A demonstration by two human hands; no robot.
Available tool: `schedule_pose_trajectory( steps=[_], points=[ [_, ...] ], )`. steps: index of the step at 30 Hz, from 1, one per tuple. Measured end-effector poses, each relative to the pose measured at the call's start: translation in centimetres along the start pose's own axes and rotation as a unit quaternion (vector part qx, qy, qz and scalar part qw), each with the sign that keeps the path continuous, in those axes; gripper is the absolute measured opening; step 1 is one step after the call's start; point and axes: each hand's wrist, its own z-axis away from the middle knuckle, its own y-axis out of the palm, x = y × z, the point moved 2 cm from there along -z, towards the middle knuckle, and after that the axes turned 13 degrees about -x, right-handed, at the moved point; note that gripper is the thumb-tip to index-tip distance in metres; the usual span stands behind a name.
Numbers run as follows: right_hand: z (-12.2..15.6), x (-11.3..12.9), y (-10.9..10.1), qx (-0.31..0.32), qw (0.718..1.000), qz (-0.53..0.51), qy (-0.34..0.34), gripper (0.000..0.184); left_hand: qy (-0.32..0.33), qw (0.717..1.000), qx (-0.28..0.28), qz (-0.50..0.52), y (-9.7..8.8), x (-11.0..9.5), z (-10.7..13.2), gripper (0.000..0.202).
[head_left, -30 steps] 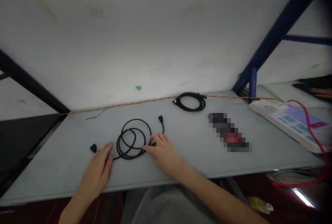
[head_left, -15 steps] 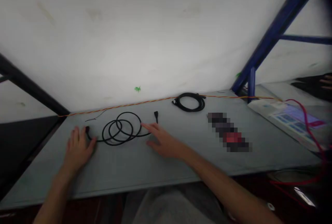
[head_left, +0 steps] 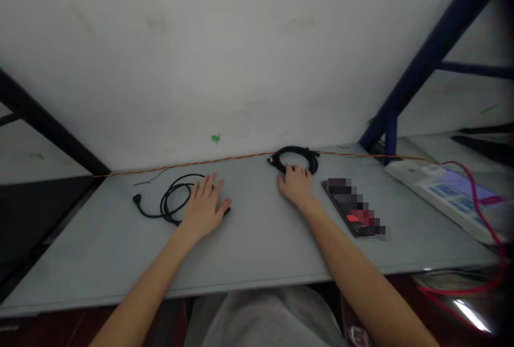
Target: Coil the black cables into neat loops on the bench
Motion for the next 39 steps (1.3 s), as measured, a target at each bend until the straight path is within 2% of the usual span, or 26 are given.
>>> schedule_pose_trajectory(
  steps=[2, 4, 8, 10, 12, 15, 18, 23, 25, 27, 30, 34, 39],
  points=[
    [0.2, 0.0, 0.0, 0.003, 1.000, -0.001, -0.006, 0.039, -0.015, 1.000, 0.027, -0.005, 2.2, 1.3, -0.2, 0.061],
    [0.3, 0.1, -0.1, -0.005, 1.000, -0.011, -0.006, 0.033, -0.044, 0.999, 0.029, -0.005, 3.7, 2.9, -0.6, 0.059],
    [0.1, 0.3, -0.3, -0.013, 0.997, -0.073, -0.032, 0.028, -0.064, 0.998, -0.018, 0.008, 4.2, 4.6, -1.9, 0.053],
    [0.1, 0.7, -0.2, -0.004, 0.991, -0.118, -0.065, 0.027, -0.058, 0.997, -0.047, 0.026, 3.9, 4.1, -3.1, 0.049],
    [0.4, 1.3, -0.2, 0.009, 0.981, -0.161, -0.106, 0.028, -0.061, 0.994, -0.061, 0.062, 3.9, 2.8, -4.4, 0.045],
    [1.1, 2.3, -0.3, 0.025, 0.962, -0.218, -0.162, 0.027, -0.084, 0.987, -0.055, 0.129, 4.7, 0.0, -6.4, 0.045],
    [2.0, 3.4, -1.0, 0.046, 0.936, -0.279, -0.211, 0.026, -0.112, 0.981, -0.043, 0.154, 6.0, -2.3, -7.5, 0.047],
    [2.9, 4.7, -2.4, 0.085, 0.878, -0.395, -0.257, 0.027, -0.128, 0.973, -0.031, 0.191, 7.1, -3.1, -7.4, 0.038],
    [2.9, 4.7, -2.4, 0.050, 0.875, -0.411, -0.251, 0.029, -0.123, 0.971, -0.031, 0.202, 7.0, -3.1, -7.1, 0.032],
    [2.6, 4.4, -2.1, -0.007, 0.885, -0.402, -0.234, 0.031, -0.119, 0.969, -0.044, 0.210, 6.6, -3.2, -6.7, 0.030],
    [2.1, 3.6, -1.7, -0.077, 0.906, -0.364, -0.203, 0.036, -0.109, 0.965, -0.094, 0.221, 5.8, -3.8, -6.4, 0.032],
    [2.1, 3.3, -2.0, -0.122, 0.925, -0.310, -0.184, 0.039, -0.086, 0.951, -0.147, 0.258, 4.8, -4.8, -6.2, 0.035],
    [2.3, 3.9, -2.9, -0.181, 0.936, -0.260, -0.153, 0.045, -0.098, 0.918, -0.168, 0.346, 3.7, -5.7, -6.1, 0.034]
  ],
)
